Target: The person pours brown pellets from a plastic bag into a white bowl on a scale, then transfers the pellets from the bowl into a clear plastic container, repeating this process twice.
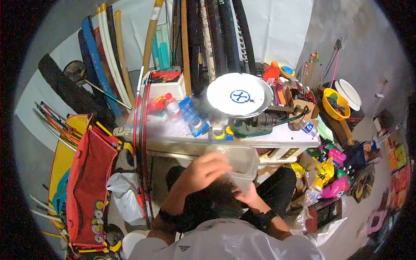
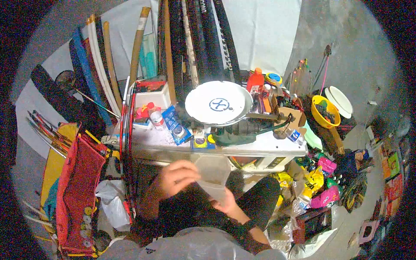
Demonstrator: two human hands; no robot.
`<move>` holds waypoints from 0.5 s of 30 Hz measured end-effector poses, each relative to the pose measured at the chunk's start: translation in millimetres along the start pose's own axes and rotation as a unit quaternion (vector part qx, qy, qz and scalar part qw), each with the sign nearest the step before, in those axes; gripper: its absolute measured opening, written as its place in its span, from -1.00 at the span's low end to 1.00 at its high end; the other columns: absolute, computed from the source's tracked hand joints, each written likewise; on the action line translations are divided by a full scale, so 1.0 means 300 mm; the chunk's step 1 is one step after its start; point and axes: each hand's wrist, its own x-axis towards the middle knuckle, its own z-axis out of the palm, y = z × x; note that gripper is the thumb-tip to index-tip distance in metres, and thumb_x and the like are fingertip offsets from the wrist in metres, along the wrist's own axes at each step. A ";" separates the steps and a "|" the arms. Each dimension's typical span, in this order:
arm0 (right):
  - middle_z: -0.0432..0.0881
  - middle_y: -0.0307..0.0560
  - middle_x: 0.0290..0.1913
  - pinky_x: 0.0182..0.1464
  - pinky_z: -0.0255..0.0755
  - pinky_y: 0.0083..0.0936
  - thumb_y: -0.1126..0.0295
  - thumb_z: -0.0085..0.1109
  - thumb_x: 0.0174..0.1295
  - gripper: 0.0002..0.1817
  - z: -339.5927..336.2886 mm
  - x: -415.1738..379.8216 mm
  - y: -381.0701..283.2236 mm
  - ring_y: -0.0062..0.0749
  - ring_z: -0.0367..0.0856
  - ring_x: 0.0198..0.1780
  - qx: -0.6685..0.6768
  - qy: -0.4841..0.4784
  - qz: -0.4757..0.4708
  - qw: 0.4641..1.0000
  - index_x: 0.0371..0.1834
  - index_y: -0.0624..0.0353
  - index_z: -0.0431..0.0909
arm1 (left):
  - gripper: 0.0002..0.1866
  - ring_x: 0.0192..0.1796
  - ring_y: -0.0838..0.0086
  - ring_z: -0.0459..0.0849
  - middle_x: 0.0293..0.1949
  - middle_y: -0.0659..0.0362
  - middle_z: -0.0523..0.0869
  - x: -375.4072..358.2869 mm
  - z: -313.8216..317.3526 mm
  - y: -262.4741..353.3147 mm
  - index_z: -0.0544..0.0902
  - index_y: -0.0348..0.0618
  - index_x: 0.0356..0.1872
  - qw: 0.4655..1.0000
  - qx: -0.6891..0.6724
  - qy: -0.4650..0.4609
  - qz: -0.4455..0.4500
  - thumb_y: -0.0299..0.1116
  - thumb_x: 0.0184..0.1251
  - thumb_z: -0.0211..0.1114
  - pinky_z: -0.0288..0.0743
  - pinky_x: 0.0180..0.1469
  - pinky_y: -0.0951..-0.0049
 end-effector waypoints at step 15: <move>0.40 -0.14 0.12 0.06 0.37 -0.37 0.13 0.13 0.20 -0.45 0.855 0.066 -0.557 -0.32 0.39 0.13 -0.566 0.247 -0.557 0.556 0.23 -0.01 0.24 | -0.68 -0.17 0.24 0.62 -0.02 0.03 0.49 -0.276 -0.001 -0.065 0.50 -0.19 0.00 0.980 -0.005 0.099 -0.174 -0.55 0.18 0.16 0.49 -0.09 0.40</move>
